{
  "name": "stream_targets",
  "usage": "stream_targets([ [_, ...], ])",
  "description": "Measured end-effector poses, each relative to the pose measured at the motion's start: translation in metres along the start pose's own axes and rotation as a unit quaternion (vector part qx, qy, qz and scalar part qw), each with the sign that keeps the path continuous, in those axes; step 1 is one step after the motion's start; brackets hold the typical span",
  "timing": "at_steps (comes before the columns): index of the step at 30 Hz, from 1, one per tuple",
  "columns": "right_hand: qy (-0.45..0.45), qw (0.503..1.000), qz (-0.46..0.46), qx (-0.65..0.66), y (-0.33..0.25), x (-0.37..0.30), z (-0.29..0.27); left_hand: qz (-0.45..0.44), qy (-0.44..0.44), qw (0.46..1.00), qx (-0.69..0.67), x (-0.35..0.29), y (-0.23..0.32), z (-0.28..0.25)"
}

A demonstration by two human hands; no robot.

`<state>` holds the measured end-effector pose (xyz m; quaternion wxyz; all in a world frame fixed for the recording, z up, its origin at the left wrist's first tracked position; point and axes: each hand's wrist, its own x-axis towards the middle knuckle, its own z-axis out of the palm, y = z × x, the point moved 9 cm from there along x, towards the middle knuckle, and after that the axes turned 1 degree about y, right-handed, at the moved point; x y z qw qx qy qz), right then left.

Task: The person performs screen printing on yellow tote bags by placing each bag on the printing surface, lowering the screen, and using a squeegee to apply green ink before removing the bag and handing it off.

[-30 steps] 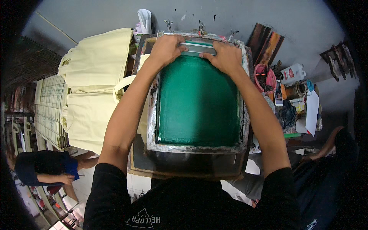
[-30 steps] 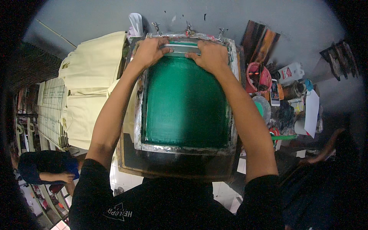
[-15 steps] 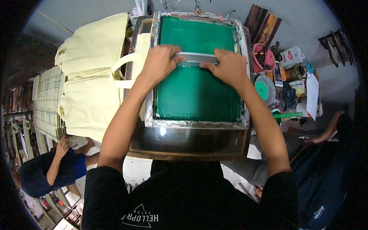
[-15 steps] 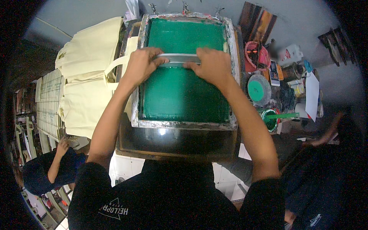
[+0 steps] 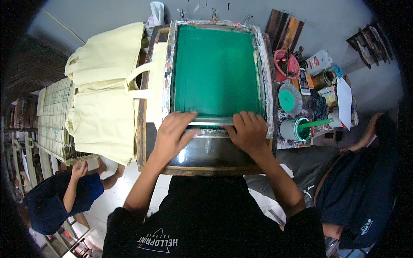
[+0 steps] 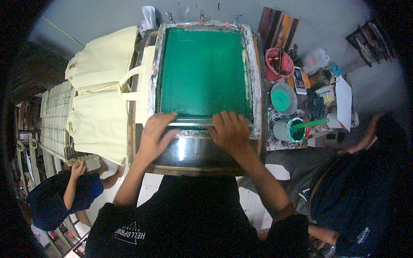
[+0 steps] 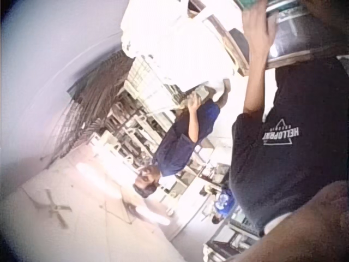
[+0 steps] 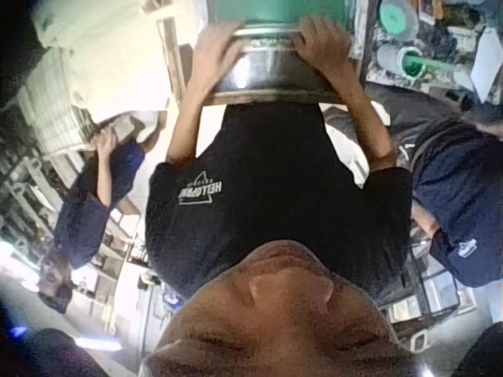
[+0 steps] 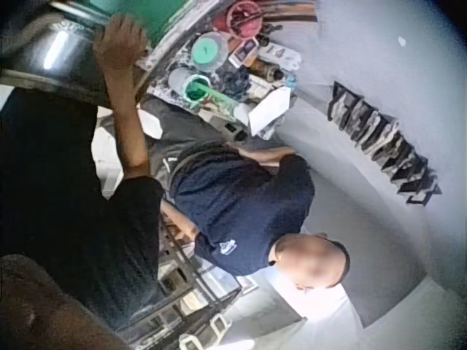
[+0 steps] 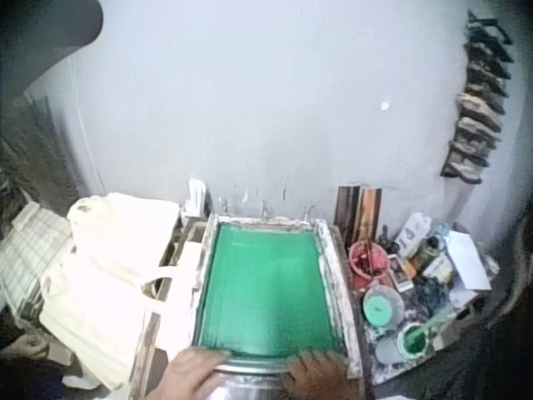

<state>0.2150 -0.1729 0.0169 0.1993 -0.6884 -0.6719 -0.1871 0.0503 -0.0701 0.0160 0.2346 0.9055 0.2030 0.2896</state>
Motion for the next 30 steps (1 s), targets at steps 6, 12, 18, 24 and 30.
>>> stream_targets([
  [6, 0.055, 0.992, 0.031, 0.110, 0.009, 0.000, -0.034, -0.005, 0.065, 0.994, 0.089, -0.031, -0.020, -0.025],
  [12, 0.204, 0.978, -0.040, -0.023, 0.025, 0.083, -0.140, 0.024, 0.277, 0.961, -0.014, 0.018, -0.001, -0.107],
  [18, 0.193, 0.980, -0.009, -0.042, 0.062, 0.217, -0.203, -0.168, 0.070, 0.983, 0.021, 0.065, -0.078, -0.091],
  [24, 0.187, 0.980, 0.033, -0.058, 0.088, 0.276, -0.226, -0.280, -0.092, 0.937, 0.188, 0.038, -0.156, -0.040],
  [30, 0.171, 0.983, 0.055, -0.046, 0.112, 0.304, -0.226, -0.301, -0.136, 0.924, 0.193, 0.048, -0.173, -0.043],
])
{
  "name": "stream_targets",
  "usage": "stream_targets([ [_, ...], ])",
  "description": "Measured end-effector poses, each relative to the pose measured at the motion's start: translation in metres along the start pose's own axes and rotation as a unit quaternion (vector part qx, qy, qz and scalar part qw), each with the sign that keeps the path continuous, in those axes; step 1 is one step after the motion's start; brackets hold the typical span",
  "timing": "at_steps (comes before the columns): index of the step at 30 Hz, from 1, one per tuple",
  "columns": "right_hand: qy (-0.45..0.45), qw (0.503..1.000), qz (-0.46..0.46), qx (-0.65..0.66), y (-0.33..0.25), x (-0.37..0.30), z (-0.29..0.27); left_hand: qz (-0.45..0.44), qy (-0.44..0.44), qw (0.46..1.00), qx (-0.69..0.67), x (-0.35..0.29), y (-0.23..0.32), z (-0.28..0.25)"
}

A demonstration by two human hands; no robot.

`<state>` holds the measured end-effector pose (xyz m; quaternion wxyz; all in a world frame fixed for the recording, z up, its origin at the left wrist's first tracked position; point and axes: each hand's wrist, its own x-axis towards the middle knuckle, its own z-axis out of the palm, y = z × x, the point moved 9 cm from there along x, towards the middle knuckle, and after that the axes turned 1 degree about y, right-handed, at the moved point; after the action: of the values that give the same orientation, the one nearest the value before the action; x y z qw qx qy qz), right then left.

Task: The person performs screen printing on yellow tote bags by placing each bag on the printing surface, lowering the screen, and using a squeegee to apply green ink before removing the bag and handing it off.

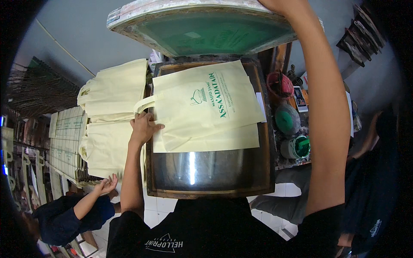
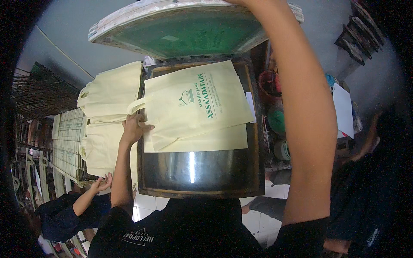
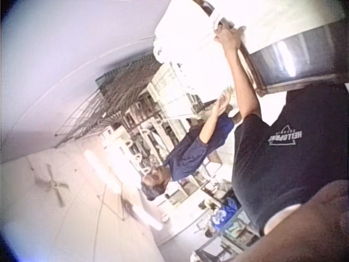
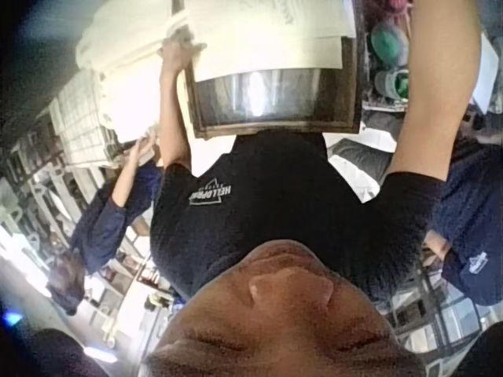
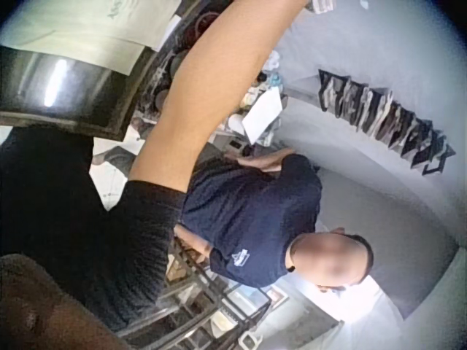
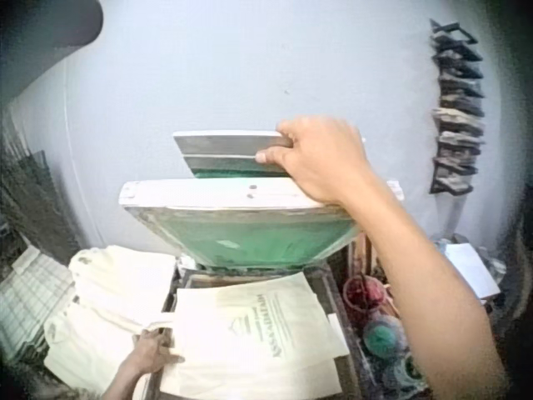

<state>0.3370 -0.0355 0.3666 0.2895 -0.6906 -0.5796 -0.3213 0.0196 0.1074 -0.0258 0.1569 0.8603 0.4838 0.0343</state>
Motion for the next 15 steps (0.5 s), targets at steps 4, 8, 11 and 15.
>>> stream_targets([
  [4, 0.021, 1.000, -0.013, -0.016, 0.004, 0.012, 0.001, -0.009, 0.079, 0.986, -0.145, -0.004, -0.021, -0.028],
  [8, -0.014, 0.999, 0.003, -0.037, 0.011, 0.025, 0.012, -0.157, 0.080, 0.978, -0.110, -0.033, -0.131, -0.092],
  [11, -0.011, 1.000, 0.016, -0.020, 0.016, 0.030, 0.017, -0.161, 0.293, 0.932, 0.137, -0.058, -0.164, -0.146],
  [15, -0.028, 0.998, 0.028, -0.048, 0.019, 0.036, 0.022, 0.012, 0.283, 0.955, -0.085, -0.009, -0.061, -0.064],
])
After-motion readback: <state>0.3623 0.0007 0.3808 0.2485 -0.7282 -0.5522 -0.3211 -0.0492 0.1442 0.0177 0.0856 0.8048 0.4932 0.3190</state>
